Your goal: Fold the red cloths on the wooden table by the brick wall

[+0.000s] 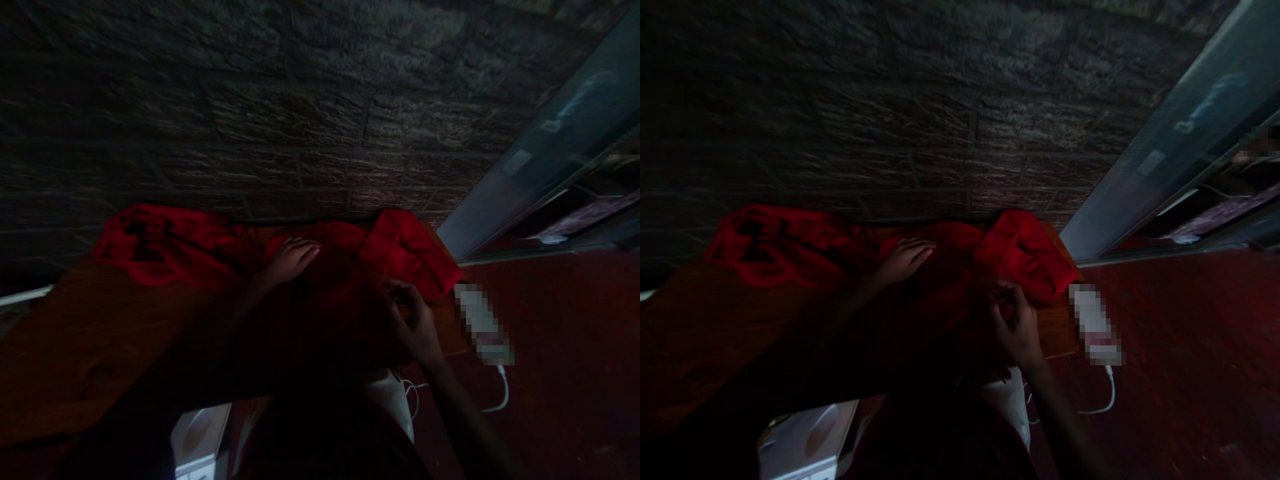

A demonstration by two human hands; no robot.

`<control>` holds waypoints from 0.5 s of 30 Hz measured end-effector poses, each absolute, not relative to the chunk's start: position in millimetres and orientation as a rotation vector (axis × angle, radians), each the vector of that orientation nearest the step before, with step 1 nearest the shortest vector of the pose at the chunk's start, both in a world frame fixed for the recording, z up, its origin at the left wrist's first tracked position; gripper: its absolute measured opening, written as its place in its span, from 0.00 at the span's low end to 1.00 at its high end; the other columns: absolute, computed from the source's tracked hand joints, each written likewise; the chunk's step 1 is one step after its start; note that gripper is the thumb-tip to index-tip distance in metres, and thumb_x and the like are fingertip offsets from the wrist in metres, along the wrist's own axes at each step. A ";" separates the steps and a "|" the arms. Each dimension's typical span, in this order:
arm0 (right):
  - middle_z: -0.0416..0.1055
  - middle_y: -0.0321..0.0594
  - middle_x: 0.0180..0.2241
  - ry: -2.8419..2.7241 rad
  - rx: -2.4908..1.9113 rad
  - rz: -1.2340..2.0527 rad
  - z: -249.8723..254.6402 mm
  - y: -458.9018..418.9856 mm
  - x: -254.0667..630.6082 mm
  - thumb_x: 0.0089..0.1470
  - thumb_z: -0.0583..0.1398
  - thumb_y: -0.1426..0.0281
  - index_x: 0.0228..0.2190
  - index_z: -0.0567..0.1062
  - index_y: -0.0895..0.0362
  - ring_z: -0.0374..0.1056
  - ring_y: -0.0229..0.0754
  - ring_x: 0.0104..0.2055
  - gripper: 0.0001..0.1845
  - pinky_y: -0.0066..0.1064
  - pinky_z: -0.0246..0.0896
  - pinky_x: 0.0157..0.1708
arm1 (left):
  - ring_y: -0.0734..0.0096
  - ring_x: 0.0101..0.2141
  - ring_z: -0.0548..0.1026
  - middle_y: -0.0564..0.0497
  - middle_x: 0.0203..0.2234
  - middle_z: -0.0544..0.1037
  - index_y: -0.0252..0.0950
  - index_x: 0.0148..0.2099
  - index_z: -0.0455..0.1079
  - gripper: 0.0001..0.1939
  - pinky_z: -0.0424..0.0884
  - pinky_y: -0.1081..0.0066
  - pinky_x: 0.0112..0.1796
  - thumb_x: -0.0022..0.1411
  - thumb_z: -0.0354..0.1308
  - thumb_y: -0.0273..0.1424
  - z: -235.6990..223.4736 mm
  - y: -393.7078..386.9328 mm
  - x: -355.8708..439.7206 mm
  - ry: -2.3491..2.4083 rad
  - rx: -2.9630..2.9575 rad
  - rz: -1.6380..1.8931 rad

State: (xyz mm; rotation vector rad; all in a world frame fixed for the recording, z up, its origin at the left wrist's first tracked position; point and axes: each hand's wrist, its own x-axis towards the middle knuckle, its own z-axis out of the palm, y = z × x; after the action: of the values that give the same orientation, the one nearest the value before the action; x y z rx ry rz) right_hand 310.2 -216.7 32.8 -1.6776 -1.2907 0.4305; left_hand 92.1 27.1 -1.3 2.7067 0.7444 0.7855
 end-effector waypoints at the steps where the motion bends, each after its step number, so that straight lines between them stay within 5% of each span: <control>1: 0.74 0.48 0.46 -1.356 -1.713 0.414 29.9 -214.1 308.7 0.56 0.61 0.59 0.51 0.68 0.56 0.72 0.47 0.44 0.24 0.38 0.69 0.43 | 0.63 0.52 0.73 0.49 0.50 0.79 0.38 0.51 0.74 0.20 0.63 0.58 0.55 0.73 0.42 0.38 -1.1 26.9 92.1 0.741 2.708 0.790; 6: 0.70 0.52 0.51 -1.750 -1.783 0.390 15.4 -221.7 315.9 0.50 0.64 0.66 0.57 0.65 0.57 0.69 0.53 0.51 0.33 0.44 0.68 0.49 | 0.62 0.52 0.73 0.49 0.49 0.79 0.38 0.50 0.75 0.20 0.63 0.57 0.54 0.73 0.43 0.38 2.6 23.8 91.5 0.742 2.714 0.796; 11: 0.71 0.55 0.52 -1.766 -1.937 0.127 15.4 -249.8 336.3 0.51 0.63 0.69 0.54 0.70 0.57 0.66 0.59 0.54 0.28 0.51 0.66 0.50 | 0.62 0.51 0.73 0.48 0.48 0.79 0.38 0.50 0.75 0.19 0.64 0.57 0.54 0.73 0.43 0.37 2.2 24.8 90.3 0.729 2.721 0.795; 15: 0.75 0.50 0.44 -1.695 -1.904 0.241 20.2 -234.7 325.7 0.56 0.60 0.68 0.46 0.75 0.57 0.72 0.51 0.46 0.15 0.42 0.69 0.45 | 0.63 0.52 0.73 0.48 0.50 0.78 0.38 0.51 0.74 0.20 0.64 0.57 0.56 0.73 0.43 0.39 4.8 28.1 89.7 0.702 2.691 0.771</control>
State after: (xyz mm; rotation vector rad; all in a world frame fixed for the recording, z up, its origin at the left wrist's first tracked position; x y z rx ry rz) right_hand 325.7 -234.7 20.2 -1.9040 -1.6951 0.2412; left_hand 89.7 28.1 4.8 2.6915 0.7019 0.7710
